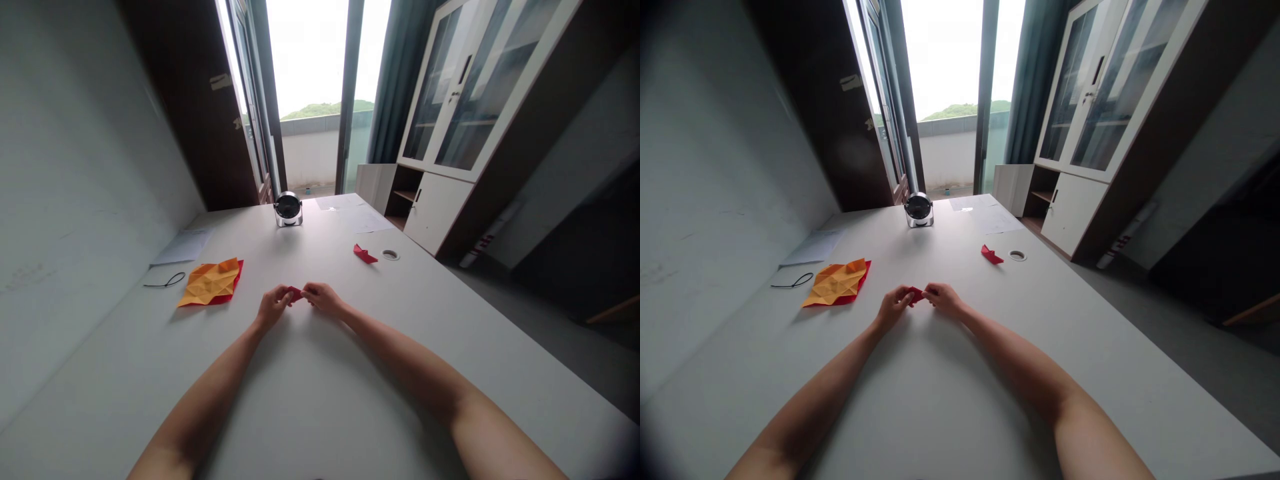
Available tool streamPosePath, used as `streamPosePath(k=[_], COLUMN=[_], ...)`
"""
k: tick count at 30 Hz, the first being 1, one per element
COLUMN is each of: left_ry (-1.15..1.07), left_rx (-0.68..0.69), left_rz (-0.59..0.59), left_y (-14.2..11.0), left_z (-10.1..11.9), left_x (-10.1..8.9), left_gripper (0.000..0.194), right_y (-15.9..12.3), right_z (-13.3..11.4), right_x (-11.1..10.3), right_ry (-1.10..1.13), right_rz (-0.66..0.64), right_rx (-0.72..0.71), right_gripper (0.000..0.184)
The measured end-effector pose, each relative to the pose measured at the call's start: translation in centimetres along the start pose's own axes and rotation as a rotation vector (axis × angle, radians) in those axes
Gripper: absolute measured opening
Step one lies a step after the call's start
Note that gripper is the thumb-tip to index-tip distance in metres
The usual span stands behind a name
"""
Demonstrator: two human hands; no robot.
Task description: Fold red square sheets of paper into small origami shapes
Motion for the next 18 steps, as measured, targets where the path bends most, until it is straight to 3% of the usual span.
streamPosePath(k=[10,18], left_ry=[0.130,0.165], left_rx=[0.028,0.030], left_rz=[0.014,0.018], left_y=[0.05,0.05], left_z=[0.09,0.27], left_x=[-0.51,-0.44], left_gripper=[0.024,0.021], right_y=[-0.05,-0.07], right_z=[-0.45,-0.19], right_x=[0.03,0.08], right_ry=[0.013,0.036], right_rz=[-0.008,-0.024], right_rx=[0.021,0.014], right_gripper=[0.027,0.021])
Point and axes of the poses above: each hand's wrist, its own y-axis towards the middle knuckle, its own x-axis out of the palm, z = x × y, the point moved 4 cm from there along y, towards the middle knuckle, and after that the axes turned 15 degrees about y, right-handed, at the moved point
